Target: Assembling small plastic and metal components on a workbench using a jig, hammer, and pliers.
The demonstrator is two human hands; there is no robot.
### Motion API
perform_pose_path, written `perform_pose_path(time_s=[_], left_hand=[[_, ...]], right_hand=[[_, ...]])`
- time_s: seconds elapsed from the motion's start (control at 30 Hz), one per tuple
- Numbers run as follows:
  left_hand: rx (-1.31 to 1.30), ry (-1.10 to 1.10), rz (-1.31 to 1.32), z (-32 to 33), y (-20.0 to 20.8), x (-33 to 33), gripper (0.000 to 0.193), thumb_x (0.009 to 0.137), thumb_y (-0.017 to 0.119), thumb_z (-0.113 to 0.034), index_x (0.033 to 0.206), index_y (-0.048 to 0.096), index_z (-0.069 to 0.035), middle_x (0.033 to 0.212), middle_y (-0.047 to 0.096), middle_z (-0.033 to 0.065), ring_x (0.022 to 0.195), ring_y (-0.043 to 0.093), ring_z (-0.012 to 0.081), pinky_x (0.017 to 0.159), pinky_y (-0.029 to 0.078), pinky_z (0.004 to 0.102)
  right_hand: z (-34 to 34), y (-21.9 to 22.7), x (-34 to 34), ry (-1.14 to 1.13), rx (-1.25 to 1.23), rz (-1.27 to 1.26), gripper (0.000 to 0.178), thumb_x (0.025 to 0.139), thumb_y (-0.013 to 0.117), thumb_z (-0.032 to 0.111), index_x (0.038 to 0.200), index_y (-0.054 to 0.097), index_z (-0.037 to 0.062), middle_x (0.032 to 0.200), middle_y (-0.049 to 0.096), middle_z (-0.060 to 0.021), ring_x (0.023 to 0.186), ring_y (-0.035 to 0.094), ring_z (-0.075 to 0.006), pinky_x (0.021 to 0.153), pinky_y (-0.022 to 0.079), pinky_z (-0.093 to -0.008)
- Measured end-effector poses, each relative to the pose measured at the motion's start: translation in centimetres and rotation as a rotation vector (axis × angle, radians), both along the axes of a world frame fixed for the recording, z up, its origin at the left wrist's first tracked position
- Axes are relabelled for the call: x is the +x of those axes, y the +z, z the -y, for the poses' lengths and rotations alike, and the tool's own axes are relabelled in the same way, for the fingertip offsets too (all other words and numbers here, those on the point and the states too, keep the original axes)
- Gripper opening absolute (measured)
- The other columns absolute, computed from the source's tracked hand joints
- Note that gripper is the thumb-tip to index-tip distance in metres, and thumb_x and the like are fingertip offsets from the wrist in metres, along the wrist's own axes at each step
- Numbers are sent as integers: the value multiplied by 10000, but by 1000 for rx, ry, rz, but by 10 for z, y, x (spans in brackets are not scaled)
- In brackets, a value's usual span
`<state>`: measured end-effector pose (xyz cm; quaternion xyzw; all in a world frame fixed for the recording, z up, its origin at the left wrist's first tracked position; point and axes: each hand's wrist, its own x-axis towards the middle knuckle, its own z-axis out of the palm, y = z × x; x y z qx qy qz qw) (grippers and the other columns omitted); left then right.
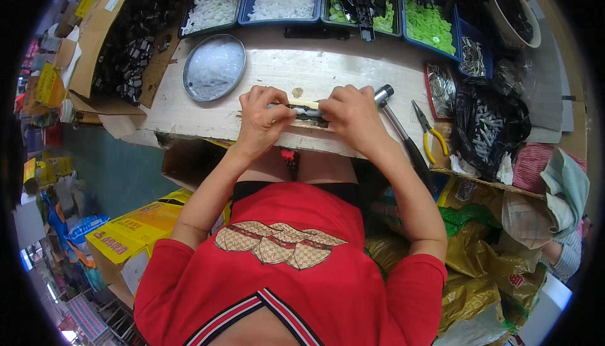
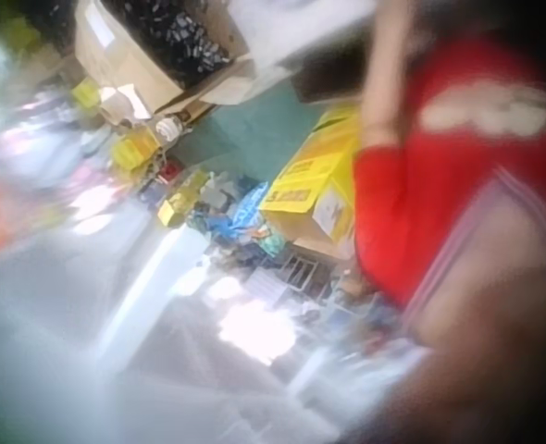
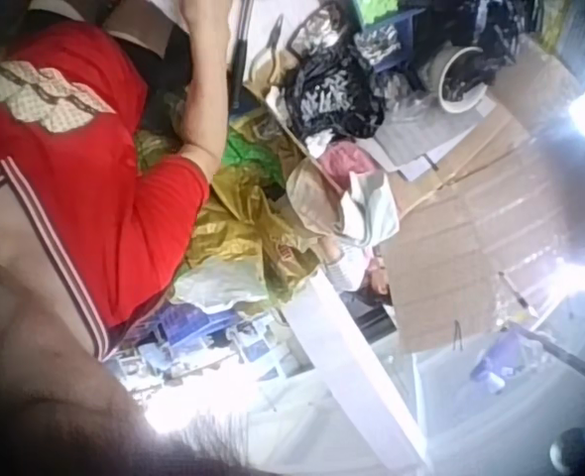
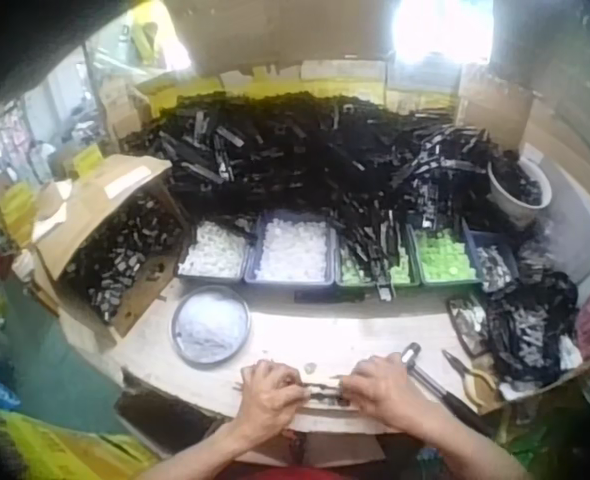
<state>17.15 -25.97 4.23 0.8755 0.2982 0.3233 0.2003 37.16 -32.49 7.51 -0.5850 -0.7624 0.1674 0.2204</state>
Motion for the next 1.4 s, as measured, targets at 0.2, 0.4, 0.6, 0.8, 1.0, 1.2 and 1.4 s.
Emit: perform_pose_path(time_s=[0.2, 0.4, 0.6, 0.8, 1.0, 1.2, 1.4], left_hand=[[19, -13, 7, 1, 0, 1, 84, 641, 666, -89, 693, 620, -137, 833, 527, -32, 843, 450, 177, 762, 276, 341], [18, -12, 6, -1, 2, 2, 56, 653, 660, -95, 672, 616, -124, 828, 525, -29, 842, 453, 174, 759, 274, 340], [16, -33, -11, -3, 3, 5, 63, 666, 662, -113, 660, 599, -114, 838, 534, -14, 846, 456, 199, 744, 276, 353], [-24, -43, -14, -3, 6, 4, 52, 663, 666, -99, 688, 621, -105, 828, 531, 4, 851, 459, 206, 762, 274, 352], [-11, -34, -19, -2, 5, 1, 114, 634, 679, -66, 727, 640, -117, 827, 544, 10, 828, 463, 195, 755, 274, 335], [-31, -38, -19, 1, 5, 1, 121, 633, 682, -69, 735, 644, -120, 826, 544, 11, 838, 467, 197, 764, 276, 339], [-60, -21, -19, 1, 3, 0, 75, 644, 668, -106, 709, 633, -119, 847, 537, 18, 878, 460, 216, 779, 275, 369]], right_hand=[[20, -17, -5, 96, 426, 317, 180, 703, 535, 124, 878, 572, 125, 835, 508, 10, 788, 488, -160, 741, 310, -350], [14, -19, 3, 137, 422, 279, 195, 715, 520, 129, 903, 572, 136, 875, 522, 25, 805, 490, -150, 742, 317, -346], [7, -19, 11, 119, 243, -51, 176, 653, 607, 79, 812, 625, 152, 856, 555, 18, 821, 501, -176, 707, 324, -344], [-11, -1, 31, 96, 113, -75, 189, 661, 624, 11, 826, 640, 103, 878, 573, -24, 867, 527, -212, 729, 360, -327], [-79, 26, 145, -397, 566, 306, 214, 665, 567, -24, 828, 645, 91, 821, 583, -56, 786, 553, -244, 650, 411, -347], [-131, 28, 209, -548, 636, 783, 464, 657, 528, -28, 1049, 594, 211, 1065, 511, -16, 970, 460, -204, 719, 346, -369], [-155, 39, 213, -377, 489, 926, 231, 720, 559, 128, 926, 637, 198, 1049, 553, 37, 1056, 446, -182, 829, 311, -442]])
